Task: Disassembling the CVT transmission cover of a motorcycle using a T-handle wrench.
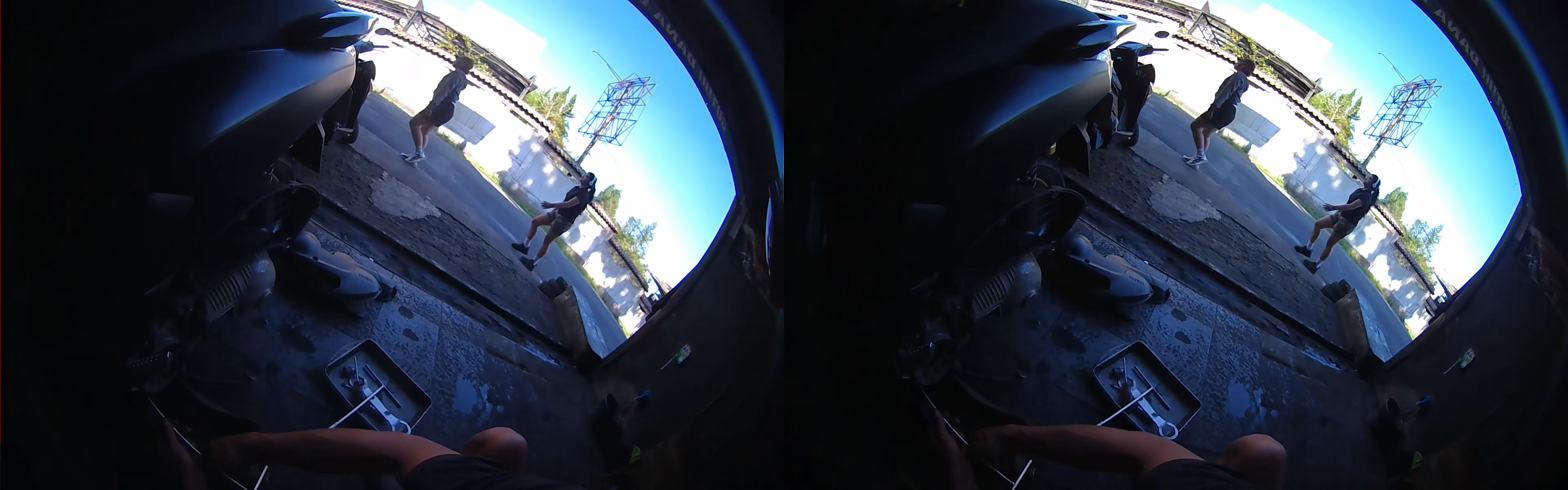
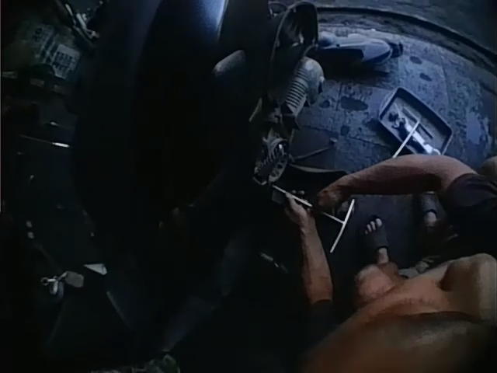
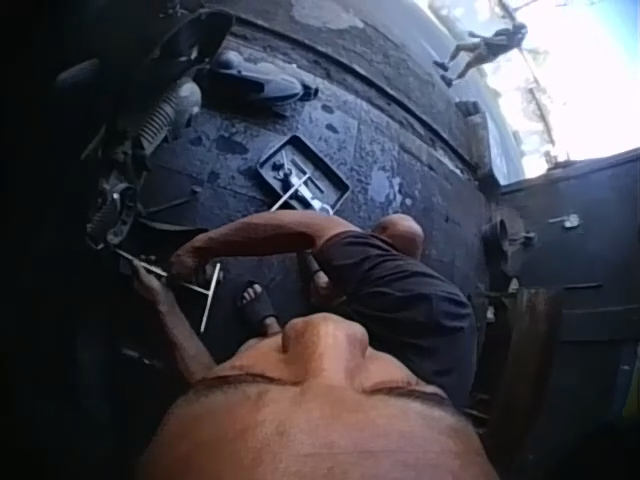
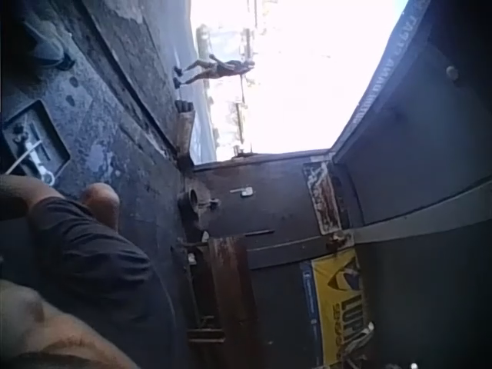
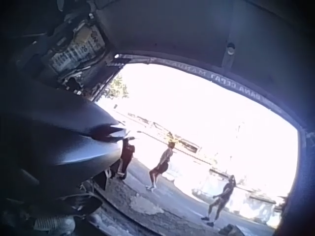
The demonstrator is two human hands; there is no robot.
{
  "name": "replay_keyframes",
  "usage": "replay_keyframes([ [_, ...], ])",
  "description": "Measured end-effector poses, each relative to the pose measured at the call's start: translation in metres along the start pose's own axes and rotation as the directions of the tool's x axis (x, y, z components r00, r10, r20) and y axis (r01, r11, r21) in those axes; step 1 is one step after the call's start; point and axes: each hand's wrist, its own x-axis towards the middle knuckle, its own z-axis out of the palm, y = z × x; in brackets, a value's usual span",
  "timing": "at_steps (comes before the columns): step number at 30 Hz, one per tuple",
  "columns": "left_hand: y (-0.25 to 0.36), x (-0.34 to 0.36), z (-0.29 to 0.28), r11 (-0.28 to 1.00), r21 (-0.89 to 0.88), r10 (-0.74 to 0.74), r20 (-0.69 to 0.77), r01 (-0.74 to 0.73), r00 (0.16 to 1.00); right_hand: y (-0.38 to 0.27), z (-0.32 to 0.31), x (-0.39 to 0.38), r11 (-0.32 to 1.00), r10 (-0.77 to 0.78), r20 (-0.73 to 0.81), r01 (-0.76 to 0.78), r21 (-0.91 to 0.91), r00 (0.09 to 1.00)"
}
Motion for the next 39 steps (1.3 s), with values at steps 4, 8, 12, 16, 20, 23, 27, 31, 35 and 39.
replay_keyframes([
  [4,0.038,-0.027,-0.05,0.989,-0.049,-0.141,-0.069,0.138,0.988,-0.048,0.041,0.05,0.852,0.195,0.042,-0.19,0.488,0.98],
  [8,0.05,-0.024,-0.04,0.985,-0.115,-0.141,-0.145,0.125,0.979,-0.089,0.034,0.047,0.963,0.208,-0.105,-0.185,0.195,0.972],
  [12,0.055,-0.016,-0.027,0.977,-0.045,-0.21,-0.107,0.206,0.972,-0.114,0.016,0.037,0.969,0.192,0.014,-0.192,0.153,0.981],
  [16,0.044,-0.014,-0.013,0.966,-0.228,-0.167,-0.2,0.12,0.966,-0.117,0.005,0.034,0.935,0.169,0.107,-0.194,0.296,0.98],
  [20,0.046,-0.006,-0.03,0.955,-0.247,-0.188,-0.082,0.163,0.979,-0.115,-0.002,0.031,0.827,0.013,0.114,-0.075,0.557,0.993],
  [23,0.057,-0.008,0.037,0.937,-0.31,-0.207,-0.119,0.162,0.971,-0.083,-0.035,-0.01,0.697,0.237,0.046,-0.203,0.688,0.97],
  [27,0.074,-0.008,-0.057,0.961,-0.272,-0.1,-0.185,0.047,0.978,-0.146,0.014,0.046,0.862,0.302,0.082,-0.309,0.402,0.95],
  [31,0.082,0.006,0.007,0.92,-0.391,-0.06,-0.094,0.019,0.994,-0.065,-0.004,0.016,0.718,0.144,0.205,-0.244,0.651,0.968],
  [35,0.077,0.025,0.013,0.918,-0.392,-0.094,-0.083,0.054,0.992,-0.102,-0.004,0.019,0.864,0.249,0.071,-0.255,0.434,0.966],
  [39,0.055,0.048,-0.046,0.918,-0.389,-0.125,-0.091,0.08,0.988,-0.151,-0.001,0.031,0.774,0.211,0.167,-0.269,0.574,0.963],
])
